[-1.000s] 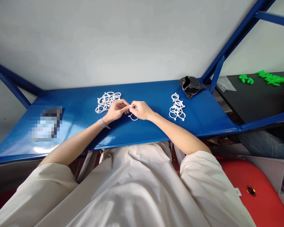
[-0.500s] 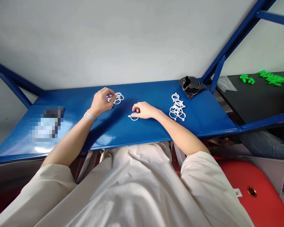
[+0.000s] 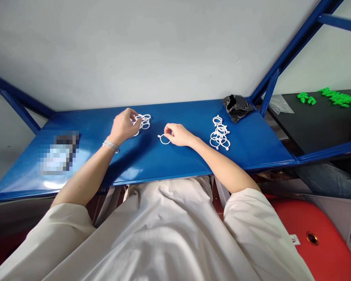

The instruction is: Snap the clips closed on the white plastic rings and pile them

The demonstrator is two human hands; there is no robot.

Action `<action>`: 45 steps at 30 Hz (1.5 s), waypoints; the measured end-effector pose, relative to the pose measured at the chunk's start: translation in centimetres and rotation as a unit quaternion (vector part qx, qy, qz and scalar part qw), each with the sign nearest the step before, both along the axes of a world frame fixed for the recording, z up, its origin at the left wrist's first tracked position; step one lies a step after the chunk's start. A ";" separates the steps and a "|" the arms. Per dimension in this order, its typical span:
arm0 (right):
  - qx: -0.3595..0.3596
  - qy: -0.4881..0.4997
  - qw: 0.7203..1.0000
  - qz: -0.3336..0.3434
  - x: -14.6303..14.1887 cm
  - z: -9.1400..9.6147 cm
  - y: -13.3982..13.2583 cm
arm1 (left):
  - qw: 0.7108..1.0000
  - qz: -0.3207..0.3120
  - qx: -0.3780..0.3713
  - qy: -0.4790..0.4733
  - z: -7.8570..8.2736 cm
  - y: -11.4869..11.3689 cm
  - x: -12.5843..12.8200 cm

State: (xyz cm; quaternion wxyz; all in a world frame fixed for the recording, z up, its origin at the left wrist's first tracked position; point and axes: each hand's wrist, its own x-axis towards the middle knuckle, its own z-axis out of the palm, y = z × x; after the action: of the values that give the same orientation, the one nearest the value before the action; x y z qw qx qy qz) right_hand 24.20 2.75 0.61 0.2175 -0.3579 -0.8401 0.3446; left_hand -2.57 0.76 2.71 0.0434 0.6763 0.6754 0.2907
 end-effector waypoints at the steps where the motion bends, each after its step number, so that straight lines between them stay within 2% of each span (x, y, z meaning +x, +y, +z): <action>1: -0.015 0.017 1.000 -0.009 -0.1 0.0 0.0 | 0.999 -0.030 0.005 -0.042 -0.1 -0.6 1.1; 3: -0.051 0.062 0.996 -0.027 -0.3 -0.1 0.0 | 0.985 -0.114 -0.028 -0.123 -0.7 -1.8 3.4; 6: -0.125 0.149 0.980 -0.044 -0.6 -0.2 0.1 | 0.939 -0.215 -0.118 -0.241 -1.9 -2.9 5.9; 8: -0.163 0.193 0.967 -0.040 -0.6 -0.1 0.1 | 0.899 -0.238 -0.146 -0.337 -2.5 -3.0 6.5; 11: -0.201 0.217 0.955 -0.025 -0.6 0.5 -0.1 | 0.848 -0.254 -0.187 -0.427 -2.6 -2.6 6.2; 15: -0.333 0.206 0.920 0.020 -0.6 1.5 -0.7 | 0.778 -0.302 -0.261 -0.485 -1.9 -2.5 5.8; 18: -0.391 0.182 0.901 0.040 -0.7 1.7 -1.1 | 0.750 -0.336 -0.308 -0.479 -1.4 -3.0 6.0; 23: -0.372 0.180 0.908 0.066 -0.9 1.6 -1.5 | 0.747 -0.344 -0.312 -0.476 -0.9 -3.6 6.3; 28: -0.364 0.190 0.910 0.058 -1.4 1.5 -2.1 | 0.751 -0.352 -0.314 -0.462 -0.3 -3.7 6.4; 32: -0.383 0.230 0.893 0.061 -1.6 1.4 -2.2 | 0.750 -0.351 -0.311 -0.466 -0.8 -3.6 6.3; 35: -0.366 0.241 0.897 0.056 -1.6 1.2 -2.0 | 0.751 -0.350 -0.301 -0.472 -1.4 -3.1 5.9; 38: -0.286 0.223 0.931 0.031 -1.5 0.8 -1.5 | 0.767 -0.322 -0.265 -0.487 -2.1 -2.3 5.4; 41: -0.135 0.167 0.977 -0.003 -1.3 0.2 -1.2 | 0.796 -0.285 -0.234 -0.479 -2.6 -1.7 5.2; 43: -0.045 0.124 0.991 -0.022 -1.2 0.0 -1.1 | 0.808 -0.270 -0.233 -0.470 -2.9 -1.5 5.2; 45: 0.004 0.094 0.995 -0.026 -1.2 0.0 -1.2 | 0.811 -0.263 -0.232 -0.468 -3.0 -1.5 5.4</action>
State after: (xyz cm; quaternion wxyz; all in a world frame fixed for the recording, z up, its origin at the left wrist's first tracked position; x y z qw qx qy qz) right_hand 23.03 1.54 0.60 0.3064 -0.3447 -0.8077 0.3674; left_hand 2.79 -0.71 -0.32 0.5845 0.5800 0.4174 0.3843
